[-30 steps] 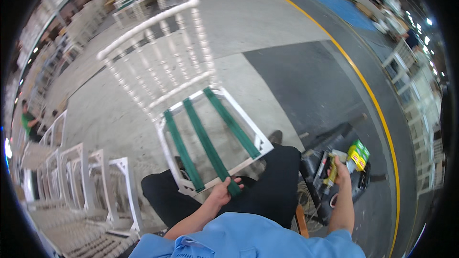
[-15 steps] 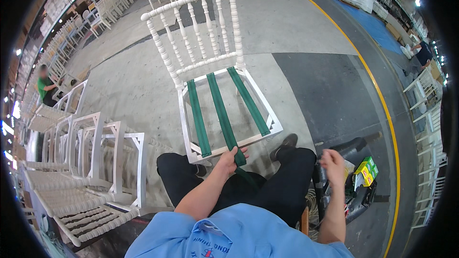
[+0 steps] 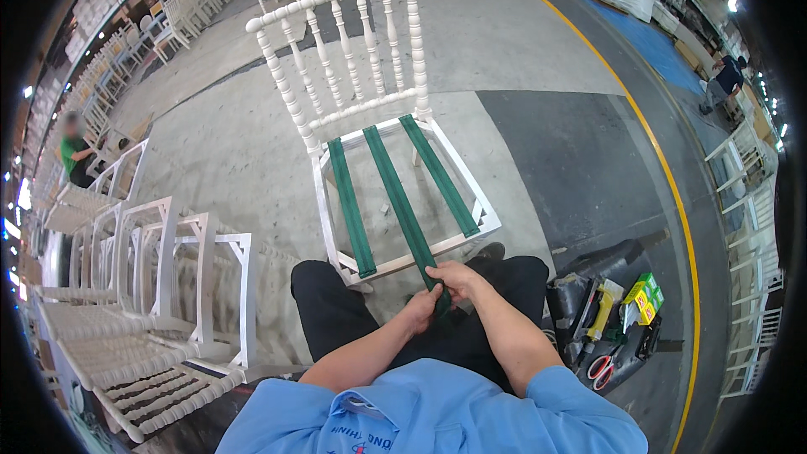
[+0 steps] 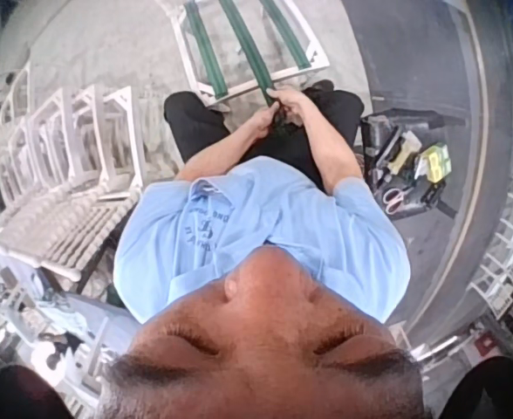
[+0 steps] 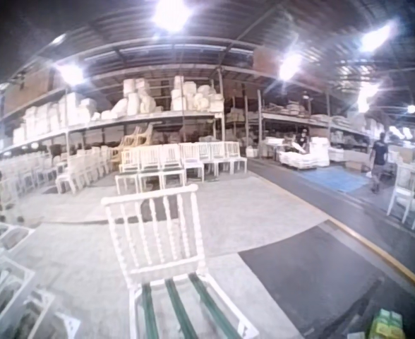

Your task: The person attaches green webbing strips to a white wooden chair frame. They position each strip across the seat frame, secure it with a staple gun, and trim excess material with scissors. The process is repeated for multiple parallel strips.

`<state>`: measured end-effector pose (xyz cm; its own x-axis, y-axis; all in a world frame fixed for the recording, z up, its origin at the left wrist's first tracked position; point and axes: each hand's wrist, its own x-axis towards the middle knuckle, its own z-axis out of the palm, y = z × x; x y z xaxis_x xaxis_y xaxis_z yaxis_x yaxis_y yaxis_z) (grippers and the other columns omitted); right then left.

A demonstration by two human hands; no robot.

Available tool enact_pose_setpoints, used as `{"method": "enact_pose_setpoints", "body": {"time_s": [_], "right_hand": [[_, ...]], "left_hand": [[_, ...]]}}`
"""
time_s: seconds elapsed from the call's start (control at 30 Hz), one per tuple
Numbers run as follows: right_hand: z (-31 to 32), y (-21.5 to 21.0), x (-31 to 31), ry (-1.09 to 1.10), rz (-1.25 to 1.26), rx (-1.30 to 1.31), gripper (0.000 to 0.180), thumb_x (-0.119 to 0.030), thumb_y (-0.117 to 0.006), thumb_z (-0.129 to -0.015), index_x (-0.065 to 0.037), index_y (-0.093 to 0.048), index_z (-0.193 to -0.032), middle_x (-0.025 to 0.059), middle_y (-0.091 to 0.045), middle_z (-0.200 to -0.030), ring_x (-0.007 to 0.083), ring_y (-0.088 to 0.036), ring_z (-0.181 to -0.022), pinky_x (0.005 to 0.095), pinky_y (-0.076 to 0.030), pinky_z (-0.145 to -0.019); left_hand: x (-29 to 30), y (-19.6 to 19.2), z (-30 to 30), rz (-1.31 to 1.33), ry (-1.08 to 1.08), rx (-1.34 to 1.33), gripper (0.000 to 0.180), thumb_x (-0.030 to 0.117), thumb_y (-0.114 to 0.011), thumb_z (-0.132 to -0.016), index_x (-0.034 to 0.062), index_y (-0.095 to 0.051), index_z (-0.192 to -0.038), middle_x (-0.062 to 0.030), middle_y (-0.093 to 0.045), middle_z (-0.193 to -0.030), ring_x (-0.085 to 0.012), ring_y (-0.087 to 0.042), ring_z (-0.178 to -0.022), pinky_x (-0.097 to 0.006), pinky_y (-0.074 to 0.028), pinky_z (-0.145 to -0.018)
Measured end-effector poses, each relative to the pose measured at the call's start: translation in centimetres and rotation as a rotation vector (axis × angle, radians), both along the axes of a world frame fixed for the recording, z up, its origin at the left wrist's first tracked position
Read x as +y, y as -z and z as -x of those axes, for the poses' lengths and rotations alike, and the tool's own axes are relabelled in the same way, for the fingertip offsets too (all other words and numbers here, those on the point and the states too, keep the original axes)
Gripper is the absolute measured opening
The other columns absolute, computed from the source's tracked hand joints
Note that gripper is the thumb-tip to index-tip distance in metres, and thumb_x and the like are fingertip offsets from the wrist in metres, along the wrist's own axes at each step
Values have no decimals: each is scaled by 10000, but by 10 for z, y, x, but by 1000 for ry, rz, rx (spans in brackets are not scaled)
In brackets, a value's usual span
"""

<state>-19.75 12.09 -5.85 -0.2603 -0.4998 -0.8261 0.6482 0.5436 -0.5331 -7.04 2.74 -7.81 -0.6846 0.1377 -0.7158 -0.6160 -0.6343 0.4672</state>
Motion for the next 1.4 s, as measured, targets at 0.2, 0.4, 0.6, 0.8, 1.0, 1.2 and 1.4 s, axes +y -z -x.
{"method": "enact_pose_setpoints", "body": {"time_s": [0.2, 0.4, 0.6, 0.8, 1.0, 1.2, 1.4], "right_hand": [[4, 26, 13, 111, 38, 269, 287, -326, -656, -1085, -68, -733, -1185, 38, -700, -870, 170, -605, -699, 390, -476, -594], [-6, 27, 28, -33, -50, 469, 315, -277, -649, -1088, 5, -779, -1147, 38, -709, -879, 137, -582, -783, 372, -492, -691], [-26, 11, 27, -217, -145, 570, 368, -319, -673, -1046, 30, -749, -1133, 204, -743, -894, 305, -711, -817, 428, -541, -784], [-36, 6, 41, -361, -175, 694, 399, -373, -634, -1051, 4, -747, -1114, 272, -748, -1064, 451, -711, -1057, 518, -540, -912], [-29, 12, 44, -458, -290, 720, 365, -378, -627, -1057, -60, -755, -1180, 249, -749, -1126, 437, -706, -1101, 534, -533, -949], [-7, 39, 13, -540, -334, 684, 357, -369, -640, -1044, -79, -756, -1217, 240, -745, -1181, 424, -703, -1142, 513, -541, -984], [29, 115, -3, -592, -413, 789, 365, -377, -670, -1000, -153, -751, -1277, 219, -729, -1263, 400, -694, -1194, 497, -558, -1030]], "left_hand": [[6, -23, 21, 532, 386, -2, 391, 350, -527, -1132, 20, -733, -1170, -127, -772, -1102, -296, -727, -967, -444, -563, -854], [-34, -29, 14, 1396, 130, 415, 331, 318, -691, -988, 28, -742, -1138, -228, -743, -1090, -420, -706, -1016, -457, -544, -883], [-75, -19, 37, 1884, 136, 556, 436, 436, -715, -966, 44, -740, -1155, -175, -761, -1076, -370, -694, -1085, -490, -468, -989], [-83, -16, 54, 1818, 507, 414, 696, 694, -581, -965, 42, -771, -1115, -187, -765, -1022, -388, -703, -1043, -537, -452, -1003], [-83, -26, 70, 1754, 627, 406, 758, 777, -599, -910, 56, -796, -1037, -188, -772, -906, -393, -749, -925, -517, -558, -887], [-95, -32, 72, 1636, 826, 253, 828, 853, -602, -852, 53, -794, -948, -193, -777, -875, -375, -778, -873, -499, -612, -755], [-84, -35, 83, 1637, 824, 261, 717, 774, -646, -882, 75, -793, -946, -149, -791, -919, -351, -778, -897, -482, -608, -769]]}}
